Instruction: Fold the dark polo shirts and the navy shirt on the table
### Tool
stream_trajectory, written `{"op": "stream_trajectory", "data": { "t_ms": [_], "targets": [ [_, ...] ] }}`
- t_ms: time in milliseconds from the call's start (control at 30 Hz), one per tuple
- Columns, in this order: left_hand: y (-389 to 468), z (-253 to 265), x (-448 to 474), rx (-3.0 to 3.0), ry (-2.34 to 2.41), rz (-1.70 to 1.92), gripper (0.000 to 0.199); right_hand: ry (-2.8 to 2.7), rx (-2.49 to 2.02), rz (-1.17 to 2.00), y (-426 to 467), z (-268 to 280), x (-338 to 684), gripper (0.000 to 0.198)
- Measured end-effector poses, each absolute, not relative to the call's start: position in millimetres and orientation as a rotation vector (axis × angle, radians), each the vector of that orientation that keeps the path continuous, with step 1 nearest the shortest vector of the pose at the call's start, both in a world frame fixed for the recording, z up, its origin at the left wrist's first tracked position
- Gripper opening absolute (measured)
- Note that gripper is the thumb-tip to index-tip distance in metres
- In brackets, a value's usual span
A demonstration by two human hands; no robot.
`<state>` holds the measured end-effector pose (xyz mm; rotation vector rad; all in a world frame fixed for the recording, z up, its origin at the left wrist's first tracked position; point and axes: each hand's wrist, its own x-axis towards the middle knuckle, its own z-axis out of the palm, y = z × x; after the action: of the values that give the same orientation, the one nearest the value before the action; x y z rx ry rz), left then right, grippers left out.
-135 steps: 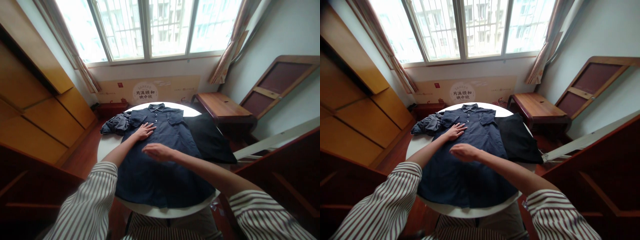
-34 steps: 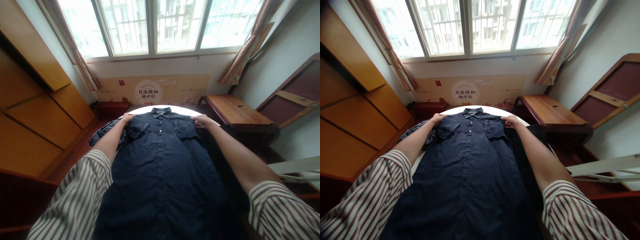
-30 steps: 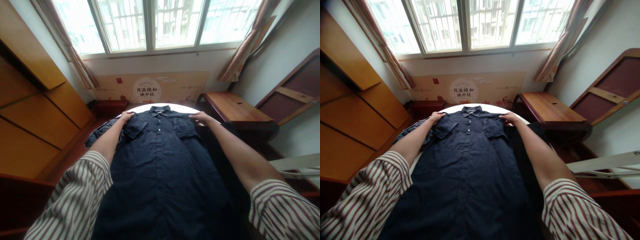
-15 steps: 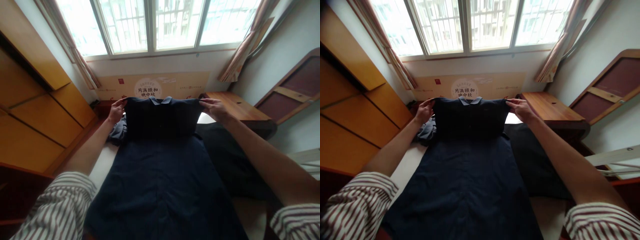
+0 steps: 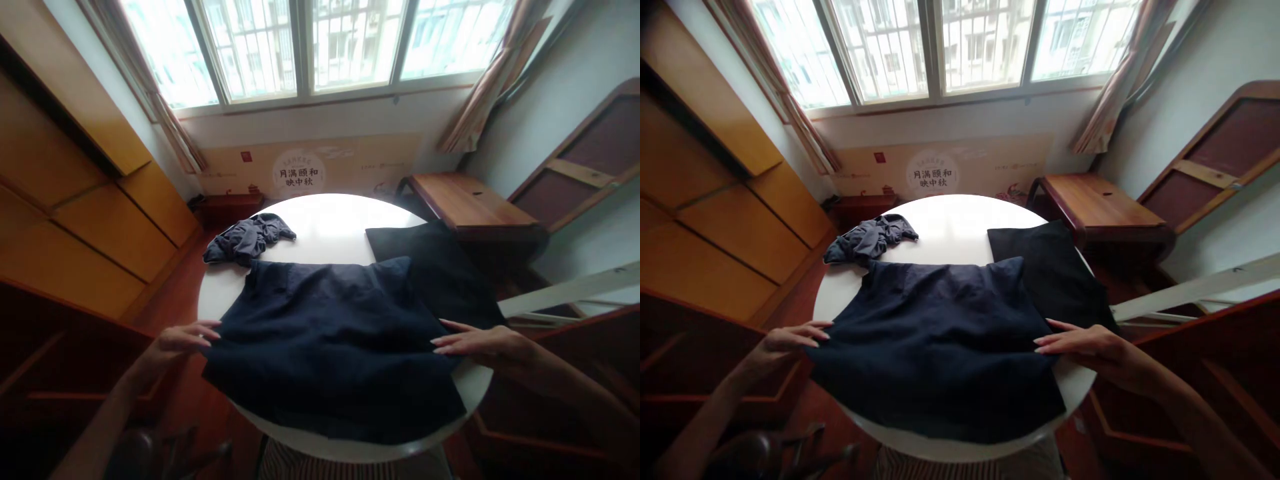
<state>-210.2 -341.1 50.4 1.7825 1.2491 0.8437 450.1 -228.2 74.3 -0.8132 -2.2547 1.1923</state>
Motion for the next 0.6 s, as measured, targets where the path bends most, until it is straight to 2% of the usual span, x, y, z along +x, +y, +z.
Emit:
{"op": "stream_trajectory", "data": {
  "t_ms": [133,300,400,533,600],
  "targets": [
    [-346.7,43.9,-210.5,1.794,1.138,0.803,0.019,-2.291,-0.788,1.176,-237.6,84.2,447.8,0.028],
    [-342.6,64.3,-202.5,1.749,1.125,0.571,0.019,-2.445,-0.829,1.195,-236.9,88.9,455.5,0.020],
    [-320.4,83.0,-189.8,1.741,1.223,0.517,0.027,-2.484,-0.913,1.173,-223.9,106.5,446.9,0.028],
    [-259.7,94.6,-154.1,1.723,1.736,0.807,0.052,-2.153,-1.325,0.755,-187.0,133.6,407.3,0.056],
    [-228.1,94.6,-133.7,1.725,1.923,0.895,0.059,-2.052,-1.529,0.521,-166.8,139.0,384.4,0.060]
  ]
}}
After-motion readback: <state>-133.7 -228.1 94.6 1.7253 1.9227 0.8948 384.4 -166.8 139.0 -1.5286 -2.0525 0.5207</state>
